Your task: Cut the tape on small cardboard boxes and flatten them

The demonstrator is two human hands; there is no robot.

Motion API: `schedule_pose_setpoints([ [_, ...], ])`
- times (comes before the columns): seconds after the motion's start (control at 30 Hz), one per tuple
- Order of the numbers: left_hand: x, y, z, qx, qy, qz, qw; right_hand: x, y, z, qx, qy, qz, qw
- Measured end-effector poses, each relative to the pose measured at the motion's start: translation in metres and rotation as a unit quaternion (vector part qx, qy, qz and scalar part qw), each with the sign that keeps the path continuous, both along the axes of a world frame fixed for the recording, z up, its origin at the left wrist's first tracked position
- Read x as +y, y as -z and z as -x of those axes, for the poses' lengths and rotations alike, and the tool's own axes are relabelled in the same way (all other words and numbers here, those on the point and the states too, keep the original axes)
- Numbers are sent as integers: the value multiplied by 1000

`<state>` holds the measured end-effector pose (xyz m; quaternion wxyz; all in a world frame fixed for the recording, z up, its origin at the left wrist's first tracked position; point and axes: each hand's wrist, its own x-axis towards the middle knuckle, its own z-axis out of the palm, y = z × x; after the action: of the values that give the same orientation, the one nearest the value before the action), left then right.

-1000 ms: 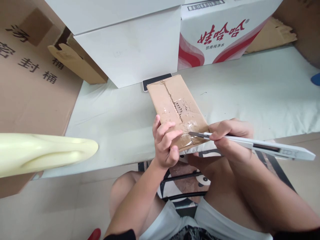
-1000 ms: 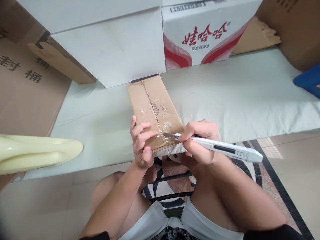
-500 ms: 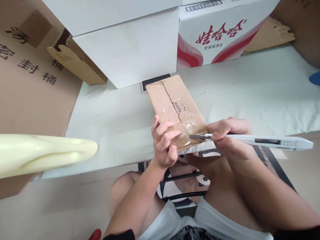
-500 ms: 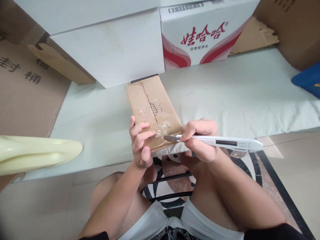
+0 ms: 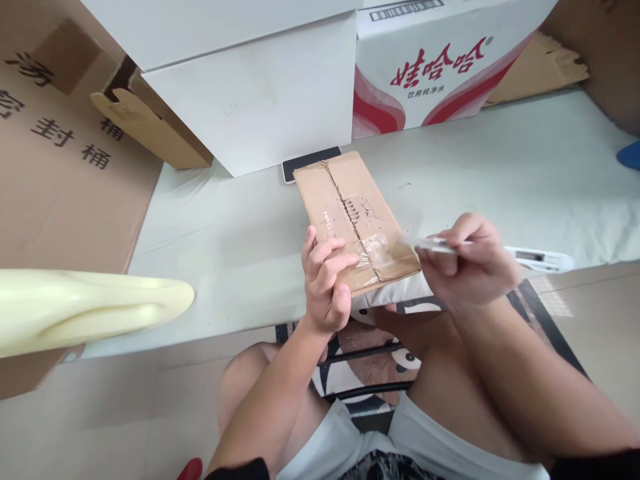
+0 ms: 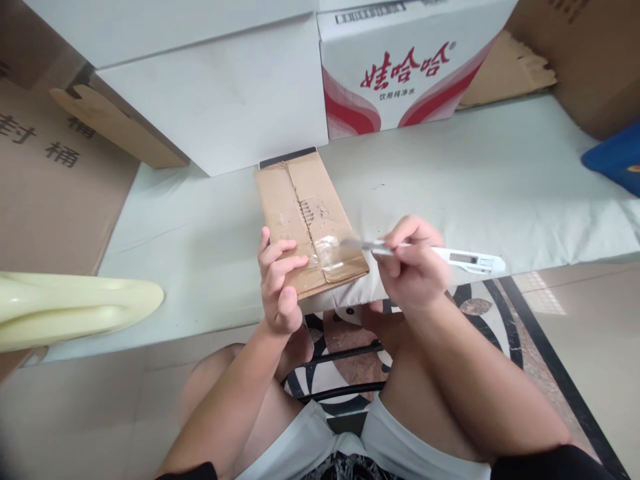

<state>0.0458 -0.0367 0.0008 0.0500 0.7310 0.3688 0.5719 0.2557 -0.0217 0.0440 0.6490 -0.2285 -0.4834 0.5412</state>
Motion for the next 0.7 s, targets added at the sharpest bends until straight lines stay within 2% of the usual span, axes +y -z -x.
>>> schedule_pose_setpoints([
  [0.1, 0, -1, -1, -4, 5, -3, 1000, 12, 8, 0, 5, 130, 91, 987],
  [0.2, 1, -3, 0, -3, 8, -8, 1000, 23, 19, 6, -119, 253, 190, 941],
  [0.27, 1, -4, 1, 6, 5, -8, 1000, 29, 25, 9, -220, 257, 227, 913],
  [0.37, 1, -7, 5, 28, 2, 4, 1000, 33, 31, 10, -272, 237, 231, 904],
  [0.57, -7, -19, 9, 59, 18, 71, 996, 29, 39, 13, -271, 242, 204, 909],
  [0.7, -14, -21, 9, 31, 40, 133, 990, 20, 42, 24, -226, 236, 113, 938],
])
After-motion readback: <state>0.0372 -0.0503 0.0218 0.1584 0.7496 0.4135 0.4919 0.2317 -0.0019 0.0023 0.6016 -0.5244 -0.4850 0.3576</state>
